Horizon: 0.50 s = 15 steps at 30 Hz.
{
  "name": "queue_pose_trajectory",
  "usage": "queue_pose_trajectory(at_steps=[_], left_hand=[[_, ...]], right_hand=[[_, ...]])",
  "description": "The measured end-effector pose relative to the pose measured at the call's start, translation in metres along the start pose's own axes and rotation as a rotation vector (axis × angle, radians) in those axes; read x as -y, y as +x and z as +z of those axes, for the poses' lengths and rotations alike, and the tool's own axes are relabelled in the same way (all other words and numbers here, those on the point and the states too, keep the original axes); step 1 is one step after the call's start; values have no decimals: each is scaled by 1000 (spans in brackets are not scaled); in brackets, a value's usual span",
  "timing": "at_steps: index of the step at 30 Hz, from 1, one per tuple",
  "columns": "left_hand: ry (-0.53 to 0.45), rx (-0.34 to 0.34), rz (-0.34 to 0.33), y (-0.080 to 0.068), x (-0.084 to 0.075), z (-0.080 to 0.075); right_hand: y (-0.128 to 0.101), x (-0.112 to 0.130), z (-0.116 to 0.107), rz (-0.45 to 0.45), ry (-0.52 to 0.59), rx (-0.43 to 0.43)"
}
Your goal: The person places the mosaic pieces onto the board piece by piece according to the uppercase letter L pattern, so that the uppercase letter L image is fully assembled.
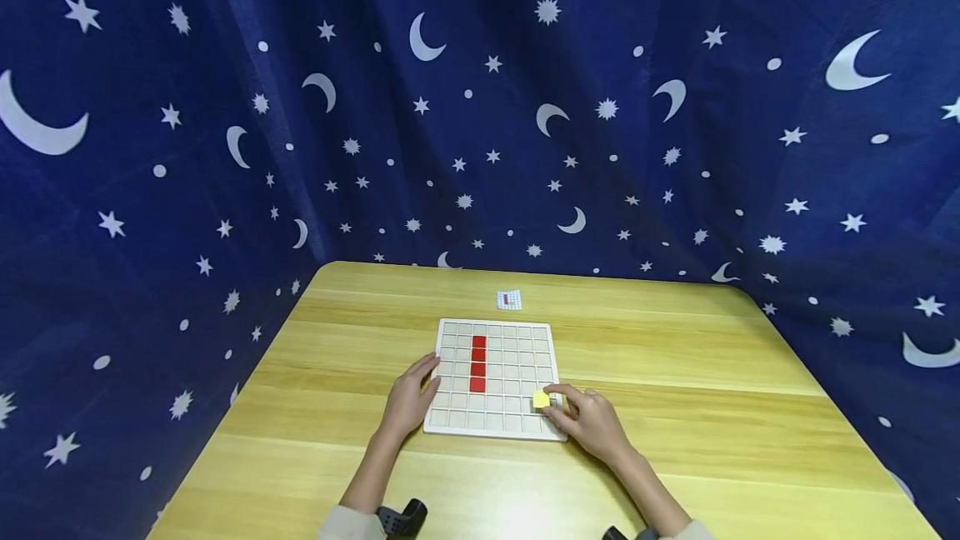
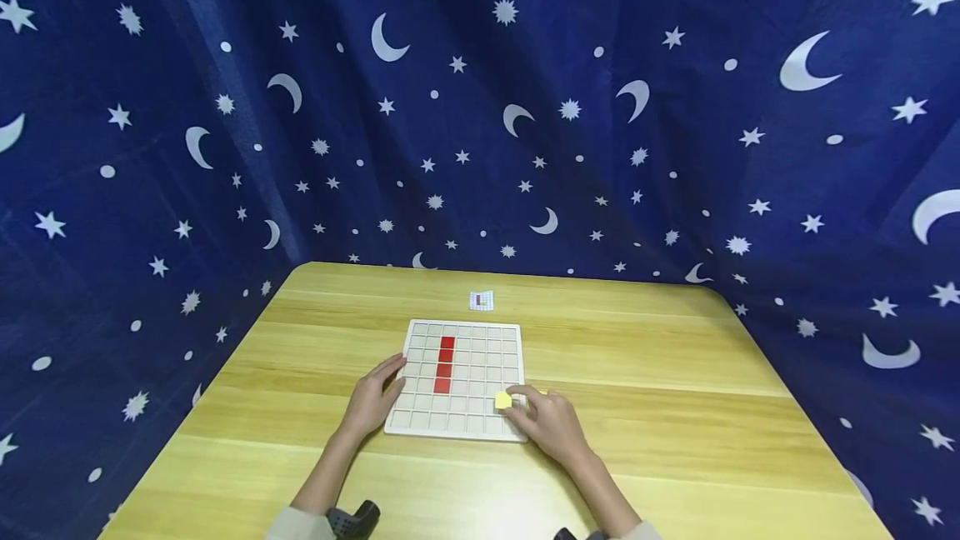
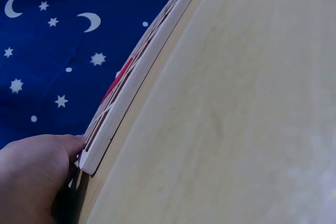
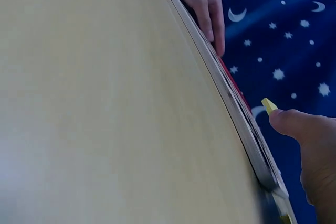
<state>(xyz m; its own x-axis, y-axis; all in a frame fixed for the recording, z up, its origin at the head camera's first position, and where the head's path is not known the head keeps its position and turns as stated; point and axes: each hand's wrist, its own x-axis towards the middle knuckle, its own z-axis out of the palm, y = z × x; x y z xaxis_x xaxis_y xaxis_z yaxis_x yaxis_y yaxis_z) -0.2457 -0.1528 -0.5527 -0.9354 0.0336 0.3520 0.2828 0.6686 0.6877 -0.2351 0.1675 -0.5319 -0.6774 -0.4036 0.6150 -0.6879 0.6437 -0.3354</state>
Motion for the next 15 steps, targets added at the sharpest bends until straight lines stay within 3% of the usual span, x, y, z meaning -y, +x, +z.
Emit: queue_pose_trajectory(at_steps=[15], left_hand=[[2,-3,1,0,0,-1]], right_hand=[[42,26,40,31,25,57]])
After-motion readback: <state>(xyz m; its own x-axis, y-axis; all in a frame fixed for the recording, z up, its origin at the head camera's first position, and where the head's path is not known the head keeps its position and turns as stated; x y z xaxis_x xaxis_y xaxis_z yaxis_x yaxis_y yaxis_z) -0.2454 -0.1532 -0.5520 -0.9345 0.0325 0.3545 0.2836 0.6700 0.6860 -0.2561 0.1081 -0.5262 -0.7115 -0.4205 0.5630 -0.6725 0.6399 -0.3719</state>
